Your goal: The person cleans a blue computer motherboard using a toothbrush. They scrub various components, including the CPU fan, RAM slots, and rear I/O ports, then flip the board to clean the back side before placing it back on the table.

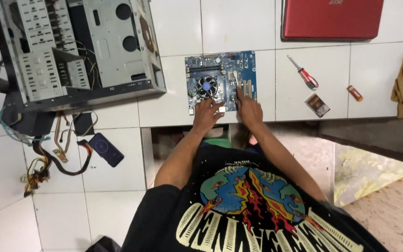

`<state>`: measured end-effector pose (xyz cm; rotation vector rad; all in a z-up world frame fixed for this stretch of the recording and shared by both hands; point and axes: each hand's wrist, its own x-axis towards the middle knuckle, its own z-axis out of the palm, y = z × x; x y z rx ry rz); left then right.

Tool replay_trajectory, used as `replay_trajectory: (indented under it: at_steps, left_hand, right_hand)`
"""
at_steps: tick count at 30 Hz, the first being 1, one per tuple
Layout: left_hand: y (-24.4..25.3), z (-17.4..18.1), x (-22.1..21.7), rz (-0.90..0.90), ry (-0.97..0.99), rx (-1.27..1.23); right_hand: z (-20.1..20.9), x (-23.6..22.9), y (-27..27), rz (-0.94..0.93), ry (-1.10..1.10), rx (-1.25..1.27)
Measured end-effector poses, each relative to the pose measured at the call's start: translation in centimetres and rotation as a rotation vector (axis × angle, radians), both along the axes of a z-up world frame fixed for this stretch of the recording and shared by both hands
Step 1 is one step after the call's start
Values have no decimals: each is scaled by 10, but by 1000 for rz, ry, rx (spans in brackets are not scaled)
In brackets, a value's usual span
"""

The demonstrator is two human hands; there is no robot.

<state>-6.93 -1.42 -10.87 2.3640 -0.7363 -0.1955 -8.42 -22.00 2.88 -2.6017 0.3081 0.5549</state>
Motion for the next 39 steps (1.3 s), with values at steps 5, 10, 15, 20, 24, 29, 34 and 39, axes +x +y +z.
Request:
replay_trajectory:
  at_steps: [5,10,15,20,24,29,34,39]
  left_hand:
    - [-3,4,5,10,55,-7]
    - [-3,-1,4,21,34,-14]
    - [-1,8,5,14,-4,-74]
    - [2,7,7,2,3,-51]
    - [-1,4,12,-13,12,-37]
    - [2,-2,10,-9,64,-15]
    - [2,-4,10,-6,89,19]
    - [0,-11,8,-4,89,14]
  right_hand:
    - [-4,3,1,9,19,5]
    - [-14,17,-1,-7,20,3]
    - [20,-12,-3,11,86,62]
    - [-12,-49,-64,-14,-1,71]
    - [-67,-59,-111,21,-156,179]
    - [-45,-52,-116,3,-150,291]
    - [-54,-46,-107,84,-140,243]
    - [-73,-58,-118,77,-138,264]
